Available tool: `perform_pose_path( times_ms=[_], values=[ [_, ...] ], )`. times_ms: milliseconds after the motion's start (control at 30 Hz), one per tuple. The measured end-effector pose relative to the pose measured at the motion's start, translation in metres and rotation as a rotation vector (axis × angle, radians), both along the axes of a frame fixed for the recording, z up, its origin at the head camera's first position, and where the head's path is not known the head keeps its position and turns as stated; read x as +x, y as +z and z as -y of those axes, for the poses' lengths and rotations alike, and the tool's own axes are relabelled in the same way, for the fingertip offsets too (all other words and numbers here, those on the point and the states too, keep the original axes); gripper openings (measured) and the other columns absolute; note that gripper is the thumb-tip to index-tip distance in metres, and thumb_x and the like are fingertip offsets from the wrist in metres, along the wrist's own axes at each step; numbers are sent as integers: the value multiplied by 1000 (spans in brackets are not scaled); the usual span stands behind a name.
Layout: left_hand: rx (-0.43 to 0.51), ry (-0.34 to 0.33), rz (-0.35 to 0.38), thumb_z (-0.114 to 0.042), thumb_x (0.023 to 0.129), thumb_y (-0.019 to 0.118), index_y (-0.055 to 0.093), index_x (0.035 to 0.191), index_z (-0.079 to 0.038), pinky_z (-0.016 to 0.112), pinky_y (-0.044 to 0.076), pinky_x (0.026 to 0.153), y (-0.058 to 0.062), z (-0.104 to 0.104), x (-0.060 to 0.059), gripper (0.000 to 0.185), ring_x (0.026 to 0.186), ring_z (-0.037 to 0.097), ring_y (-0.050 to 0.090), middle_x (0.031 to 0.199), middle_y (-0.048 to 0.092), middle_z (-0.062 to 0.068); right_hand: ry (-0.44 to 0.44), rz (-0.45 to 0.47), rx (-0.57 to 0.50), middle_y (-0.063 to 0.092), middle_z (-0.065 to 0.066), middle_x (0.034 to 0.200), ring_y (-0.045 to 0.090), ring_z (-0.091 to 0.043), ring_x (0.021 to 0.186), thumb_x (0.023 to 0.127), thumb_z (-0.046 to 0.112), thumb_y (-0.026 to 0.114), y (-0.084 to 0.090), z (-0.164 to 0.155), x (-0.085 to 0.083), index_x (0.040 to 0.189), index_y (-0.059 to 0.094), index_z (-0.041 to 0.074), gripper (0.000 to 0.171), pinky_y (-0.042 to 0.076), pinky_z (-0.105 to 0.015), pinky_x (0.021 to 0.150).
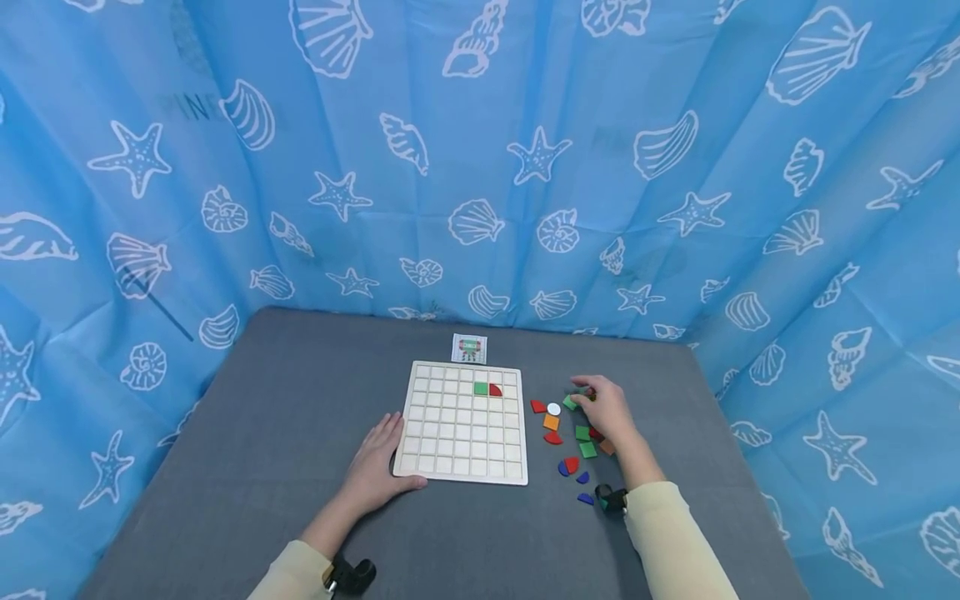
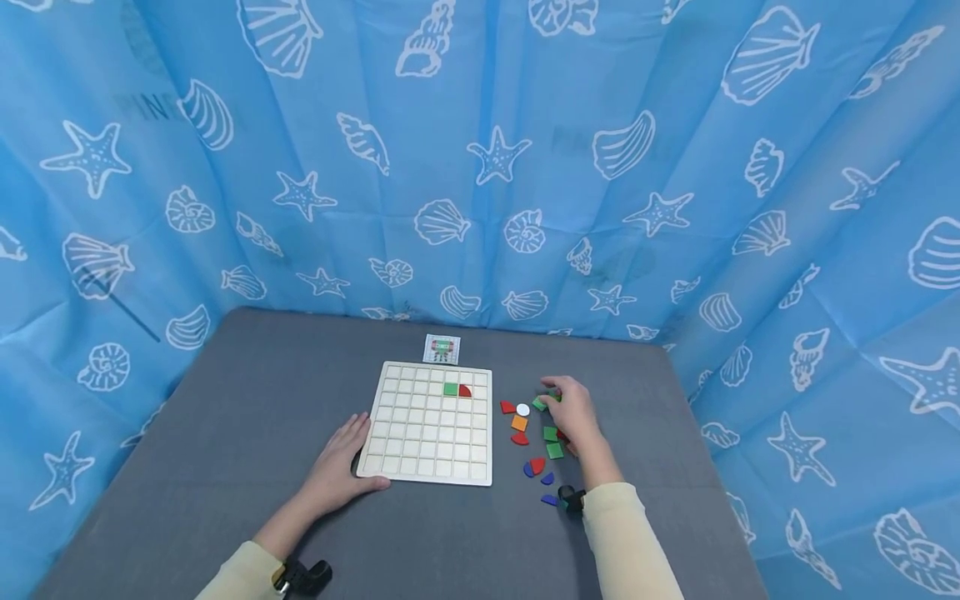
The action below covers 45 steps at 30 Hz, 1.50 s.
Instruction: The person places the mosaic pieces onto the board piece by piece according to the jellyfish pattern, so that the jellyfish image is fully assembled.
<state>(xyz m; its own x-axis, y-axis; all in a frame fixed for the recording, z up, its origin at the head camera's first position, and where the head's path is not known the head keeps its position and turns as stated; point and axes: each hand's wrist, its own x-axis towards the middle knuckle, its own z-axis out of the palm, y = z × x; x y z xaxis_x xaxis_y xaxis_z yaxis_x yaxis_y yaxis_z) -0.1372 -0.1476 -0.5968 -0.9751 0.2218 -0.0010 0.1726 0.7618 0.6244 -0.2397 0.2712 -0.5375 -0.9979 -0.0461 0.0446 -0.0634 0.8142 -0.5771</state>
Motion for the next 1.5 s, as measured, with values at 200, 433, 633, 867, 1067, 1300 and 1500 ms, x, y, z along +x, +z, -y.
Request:
perform_pose_path(
  times_ms=[200, 433, 633, 867, 1067, 1300, 1500],
  values=[
    [10, 9, -41, -64, 72, 80, 27, 158, 1, 56, 22, 124, 0, 1, -1, 120, 155, 37, 18, 165, 26, 18, -16, 46, 66, 65, -23, 126, 58, -41, 116, 94, 10, 72, -5, -11, -5, 129, 68, 3, 36, 49, -57, 100],
    [-3, 0, -23, -66, 72, 79, 27, 158, 0, 55, 21, 125, 0, 1, -1, 120, 156, 36, 17, 166, 25, 17, -15, 88, 157, 60, -26, 134, 52, -45, 126, 92, 9, 73, -9, -15, -8, 129, 68, 1, 38, 44, -60, 107],
    [-3, 4, -29, -65, 72, 80, 28, 158, 0, 55, 23, 124, -2, -1, -1, 120, 155, 36, 19, 166, 26, 17, -51, 96, 207, 61, -25, 132, 53, -44, 126, 94, 12, 71, -9, -16, -8, 129, 68, 1, 37, 45, -61, 105],
    [-4, 4, -18, -67, 72, 79, 27, 159, -1, 56, 22, 124, -2, -1, -1, 121, 155, 36, 18, 166, 25, 17, -43, 77, 217, 64, -25, 122, 57, -42, 116, 95, 12, 70, -6, -14, -10, 124, 69, -2, 33, 49, -58, 99],
    [-15, 12, -14, -67, 71, 80, 27, 159, 0, 56, 23, 124, -2, 0, 0, 122, 155, 37, 18, 166, 25, 17, -40, 31, 145, 63, -24, 123, 56, -41, 117, 98, 13, 67, -3, -7, -9, 125, 67, -3, 32, 49, -57, 99],
    [-31, 5, -31, -67, 72, 79, 28, 158, 0, 54, 23, 124, -3, 1, -1, 121, 155, 36, 19, 166, 26, 17, 2, -22, 96, 63, -22, 123, 59, -38, 112, 98, 14, 67, 12, 12, -3, 126, 68, 0, 31, 52, -55, 94],
    [-22, 0, -19, -67, 72, 78, 27, 159, -1, 55, 22, 124, -2, 0, -1, 121, 155, 36, 17, 166, 25, 17, 18, -33, 84, 63, -18, 126, 60, -34, 110, 97, 17, 68, 23, 30, -1, 126, 69, 4, 31, 54, -52, 93]
  ],
)
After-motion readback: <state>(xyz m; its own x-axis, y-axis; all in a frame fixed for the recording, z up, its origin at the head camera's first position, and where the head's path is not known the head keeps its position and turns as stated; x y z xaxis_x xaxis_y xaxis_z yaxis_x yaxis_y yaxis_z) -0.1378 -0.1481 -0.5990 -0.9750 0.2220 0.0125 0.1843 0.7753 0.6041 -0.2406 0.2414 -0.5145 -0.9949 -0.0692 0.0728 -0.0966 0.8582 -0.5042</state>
